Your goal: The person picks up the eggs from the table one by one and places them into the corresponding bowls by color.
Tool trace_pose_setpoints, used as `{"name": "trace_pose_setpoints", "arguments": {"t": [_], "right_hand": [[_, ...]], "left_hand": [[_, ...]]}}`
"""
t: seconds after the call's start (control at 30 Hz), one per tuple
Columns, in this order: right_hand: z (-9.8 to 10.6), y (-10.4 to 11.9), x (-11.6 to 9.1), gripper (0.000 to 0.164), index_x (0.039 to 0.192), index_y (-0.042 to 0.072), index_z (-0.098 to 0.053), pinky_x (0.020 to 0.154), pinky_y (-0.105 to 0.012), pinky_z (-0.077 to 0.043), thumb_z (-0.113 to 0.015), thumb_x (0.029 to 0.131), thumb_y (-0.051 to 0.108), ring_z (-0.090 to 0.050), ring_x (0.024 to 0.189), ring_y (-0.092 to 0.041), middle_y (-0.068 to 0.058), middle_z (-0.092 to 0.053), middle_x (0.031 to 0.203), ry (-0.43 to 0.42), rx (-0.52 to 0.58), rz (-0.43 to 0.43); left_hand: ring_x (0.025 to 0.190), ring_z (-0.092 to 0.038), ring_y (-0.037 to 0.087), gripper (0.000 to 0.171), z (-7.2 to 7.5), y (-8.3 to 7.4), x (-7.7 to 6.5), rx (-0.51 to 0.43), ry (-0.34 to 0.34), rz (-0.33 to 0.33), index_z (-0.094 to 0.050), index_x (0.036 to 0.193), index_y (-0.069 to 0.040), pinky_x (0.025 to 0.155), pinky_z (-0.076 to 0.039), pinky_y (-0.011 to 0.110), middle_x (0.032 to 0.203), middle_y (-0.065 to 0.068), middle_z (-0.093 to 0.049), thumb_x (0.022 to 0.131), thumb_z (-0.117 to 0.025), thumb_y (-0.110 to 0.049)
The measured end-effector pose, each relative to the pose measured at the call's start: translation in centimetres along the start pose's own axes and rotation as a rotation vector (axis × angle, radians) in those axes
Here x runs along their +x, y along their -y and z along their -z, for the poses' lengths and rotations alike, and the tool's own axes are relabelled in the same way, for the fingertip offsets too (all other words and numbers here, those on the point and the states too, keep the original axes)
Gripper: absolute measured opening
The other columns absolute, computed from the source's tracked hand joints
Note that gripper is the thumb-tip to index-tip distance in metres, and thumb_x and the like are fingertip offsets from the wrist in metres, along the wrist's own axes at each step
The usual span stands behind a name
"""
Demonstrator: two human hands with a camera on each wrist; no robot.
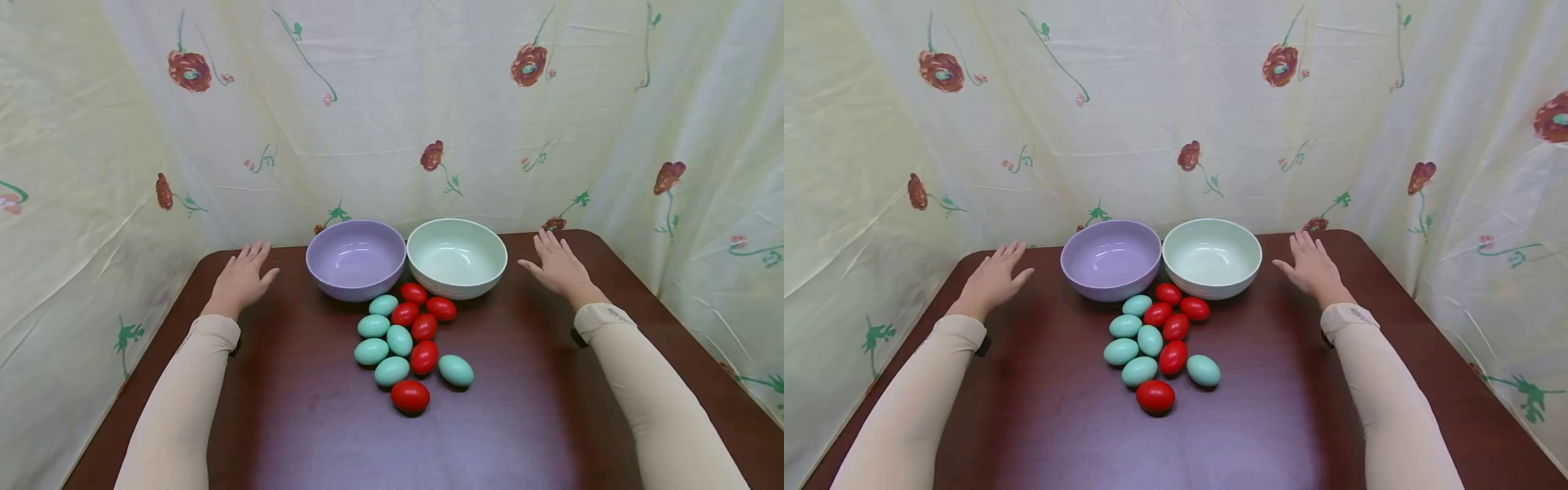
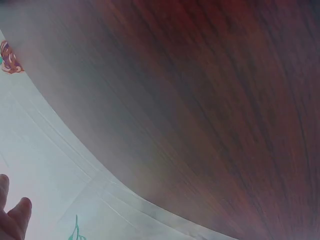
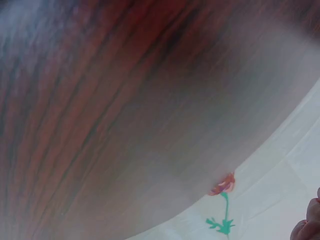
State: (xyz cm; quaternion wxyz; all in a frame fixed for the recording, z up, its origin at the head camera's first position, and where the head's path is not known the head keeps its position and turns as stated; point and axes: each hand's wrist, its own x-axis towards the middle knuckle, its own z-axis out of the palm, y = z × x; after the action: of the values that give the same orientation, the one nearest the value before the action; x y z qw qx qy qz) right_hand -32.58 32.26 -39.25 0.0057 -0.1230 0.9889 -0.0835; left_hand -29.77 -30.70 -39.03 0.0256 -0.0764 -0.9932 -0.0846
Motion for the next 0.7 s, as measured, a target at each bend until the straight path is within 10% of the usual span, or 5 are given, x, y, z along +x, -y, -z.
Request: {"name": "trace_pose_setpoints", "arguments": {"t": [0.7], "right_hand": [[0.4, 1.4, -0.8, 0.081, 0.154, -0.012, -0.009, 0.124, -0.060, -0.003, -0.033, 0.106, 0.049, -0.001, 0.153, -0.045, -0.030, -0.003, 0.163, 0.008, 0.017, 0.056]], "left_hand": [[0.153, -0.009, 0.043, 0.078, 0.5, -1.6, -0.6, -0.110, -0.002, 0.020, -0.011, 0.158, 0.000, 0.122, -0.016, 0.060, 0.165, 0.023, -0.010, 0.104, -0.039, -0.049]]}}
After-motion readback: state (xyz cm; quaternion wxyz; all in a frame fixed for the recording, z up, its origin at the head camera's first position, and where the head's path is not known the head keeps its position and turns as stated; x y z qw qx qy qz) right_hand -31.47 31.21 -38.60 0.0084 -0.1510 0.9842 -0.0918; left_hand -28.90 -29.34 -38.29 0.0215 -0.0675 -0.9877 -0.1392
